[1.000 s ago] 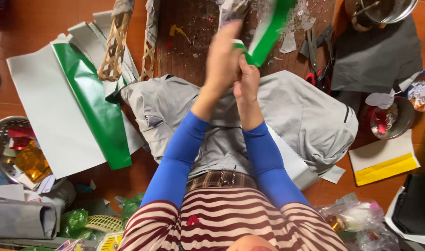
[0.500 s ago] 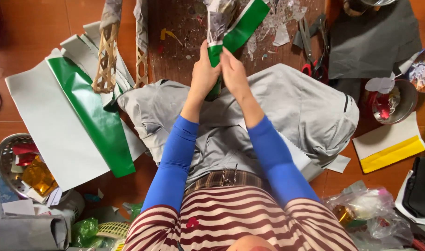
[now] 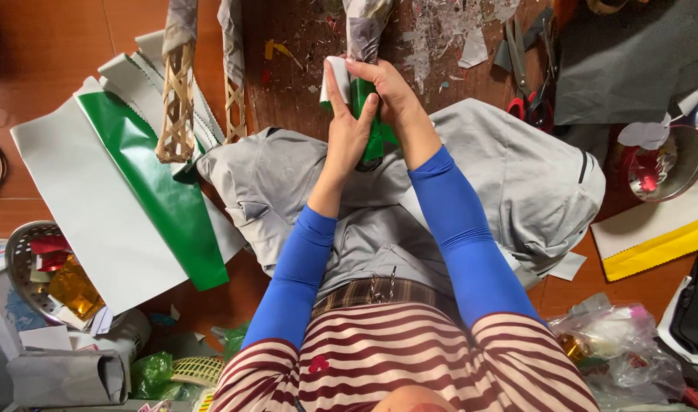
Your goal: The recorder is decorating a paper-mache giraffe figure by gluing green and black paper onto its frame.
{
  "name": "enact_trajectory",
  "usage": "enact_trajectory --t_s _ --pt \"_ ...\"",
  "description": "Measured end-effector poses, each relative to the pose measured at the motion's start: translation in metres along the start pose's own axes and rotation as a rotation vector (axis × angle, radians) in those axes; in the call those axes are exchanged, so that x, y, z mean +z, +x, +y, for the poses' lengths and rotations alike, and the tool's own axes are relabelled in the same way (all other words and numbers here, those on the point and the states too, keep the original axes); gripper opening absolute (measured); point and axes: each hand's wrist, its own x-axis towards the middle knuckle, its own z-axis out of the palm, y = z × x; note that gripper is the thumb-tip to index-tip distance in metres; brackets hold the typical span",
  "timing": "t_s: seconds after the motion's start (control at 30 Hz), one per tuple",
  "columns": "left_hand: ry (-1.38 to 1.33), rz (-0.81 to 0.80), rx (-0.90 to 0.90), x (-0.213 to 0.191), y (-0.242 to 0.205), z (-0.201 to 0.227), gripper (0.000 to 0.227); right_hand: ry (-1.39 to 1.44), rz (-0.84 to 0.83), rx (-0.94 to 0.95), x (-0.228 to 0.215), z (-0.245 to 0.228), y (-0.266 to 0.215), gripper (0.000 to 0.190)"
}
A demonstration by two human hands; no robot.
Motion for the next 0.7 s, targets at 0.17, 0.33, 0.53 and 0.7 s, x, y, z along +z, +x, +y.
enact_trajectory --t_s 0.17,0.33,0.53,0.7 --pt "0.354 0.442 0.628 -0.024 0.027 0.034 0.094 -0.250 0.034 -0.058 0.000 0.003 -0.005 0.040" --pt "0.238 0.463 0.600 0.004 0.068 0.048 0.062 -0.376 0.262 -0.333 0.007 0.022 -0.033 0.043" --pt "0.288 -0.146 0.842 0.047 0.031 0.064 0.068 -0.307 0.420 -0.882 -0.077 0.070 0.014 0.042" --pt "0.525 0.288 0.662 -0.004 0.064 -0.052 0.074 0.253 0.284 -0.421 -0.073 0.051 0.013 0.024"
